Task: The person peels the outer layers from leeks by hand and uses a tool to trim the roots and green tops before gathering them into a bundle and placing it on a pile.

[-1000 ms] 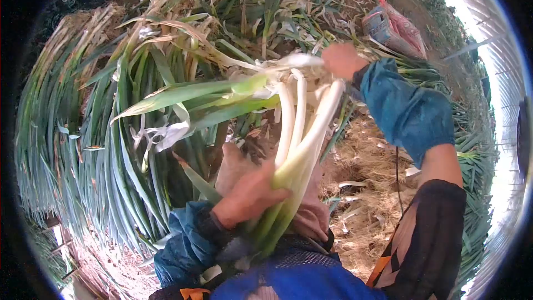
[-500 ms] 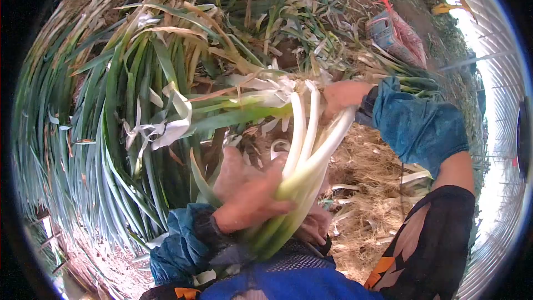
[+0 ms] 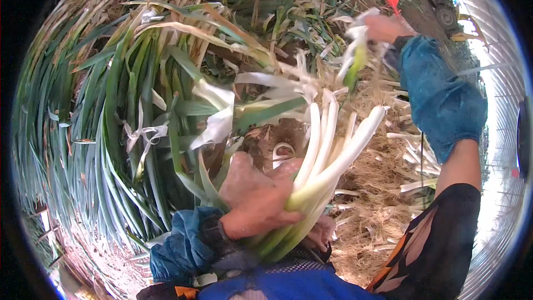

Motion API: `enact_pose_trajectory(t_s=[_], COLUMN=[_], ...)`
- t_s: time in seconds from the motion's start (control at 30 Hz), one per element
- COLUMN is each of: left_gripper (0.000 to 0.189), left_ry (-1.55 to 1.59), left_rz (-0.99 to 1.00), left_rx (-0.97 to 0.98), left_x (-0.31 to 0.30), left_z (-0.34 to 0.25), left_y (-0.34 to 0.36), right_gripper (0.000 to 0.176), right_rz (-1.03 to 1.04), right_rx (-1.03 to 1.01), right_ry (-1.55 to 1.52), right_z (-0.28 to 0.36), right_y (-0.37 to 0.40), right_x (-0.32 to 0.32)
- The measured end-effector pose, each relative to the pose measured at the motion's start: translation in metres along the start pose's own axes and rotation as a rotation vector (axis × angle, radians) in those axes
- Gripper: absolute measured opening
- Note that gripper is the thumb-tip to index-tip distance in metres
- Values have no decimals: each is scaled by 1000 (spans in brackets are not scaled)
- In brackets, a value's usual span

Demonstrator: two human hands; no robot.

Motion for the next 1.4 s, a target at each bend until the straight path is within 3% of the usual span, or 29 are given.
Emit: enact_pose_trajectory(t_s=[0.07, 0.1, 0.17, 0.2, 0.3, 0.4, 0.43, 0.53, 0.63, 0.67, 0.7, 0.77, 0.83, 0.9, 0.97, 1.0, 1.03, 1.1, 1.23, 1.33, 1.4], left_gripper=[52, 53, 54, 54, 54, 52, 52, 54, 56, 57, 58, 59, 59, 58, 58, 57, 57, 56, 56, 57, 59], left_ry=[-56, -32, 5, -3, -18, -1, 31, 30, -107, -174, -140, -71, 7, 56, 96, 84, 73, 56, 30, 80, 70], left_rz=[9, 15, 27, 45, 95, 105, 94, 58, 77, 90, 99, 122, 117, 116, 105, 81, 55, 18, -27, 39, 106], left_rx=[-16, -21, -32, -68, -150, -141, -118, -58, -110, -144, -153, -175, -112, -43, -7, 46, 100, 187, 253, 118, -21], left_x=[1, 2, 1, -1, -3, -4, -2, 0, -5, -8, -5, 1, -1, -4, -2, 0, 3, 4, 5, -1, -3], left_z=[-2, -1, 0, -3, -10, -6, -3, -3, -22, -27, -25, -16, -12, -11, -7, -2, 4, 11, 12, -3, -16], left_y=[-1, 0, 1, 2, 3, -1, -2, -6, -4, -4, -2, 1, -1, -6, -4, -4, -5, -6, -7, -6, -5], right_gripper=[58, 83, 88, 86, 54, 27, 17, 12, 16, 19, 19, 17, 18, 22, 24, 22, 23, 22, 20, 19, 19], right_rz=[129, 302, 470, 606, 450, 161, 152, -17, -110, -108, -247, -353, -451, -491, -448, -343, -328, -245, -235, -279, -324], right_rx=[-180, -82, -256, -289, -335, -375, -334, -203, -68, 90, 111, 494, 562, 489, 651, 767, 661, 635, 591, 577, 571], right_ry=[-312, -320, -323, -219, -111, 78, 99, 73, 91, 117, 150, 338, 353, 305, 287, 81, -59, -261, -558, -745, -773], right_z=[35, 76, 141, 166, 186, 177, 173, 159, 128, 105, 61, -8, -90, -144, -156, -136, -153, -104, 66, 186, 214], right_y=[-16, -22, -16, -5, 7, -13, -18, -24, -33, -36, -43, -31, -7, 32, 75, 96, 114, 158, 215, 230, 218], right_x=[18, 27, 47, 41, 62, 96, 100, 102, 104, 96, 103, 66, 54, 62, 89, 103, 166, 228, 292, 298, 290])
Point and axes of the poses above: each hand's wrist, its own y-axis away from the middle knuckle, its own x-axis out of the palm, z = x × y, the point moved 1 cm from there along -y, towards the middle knuckle, and after that the axes turned 13 degrees about y, right-handed, at the moved point
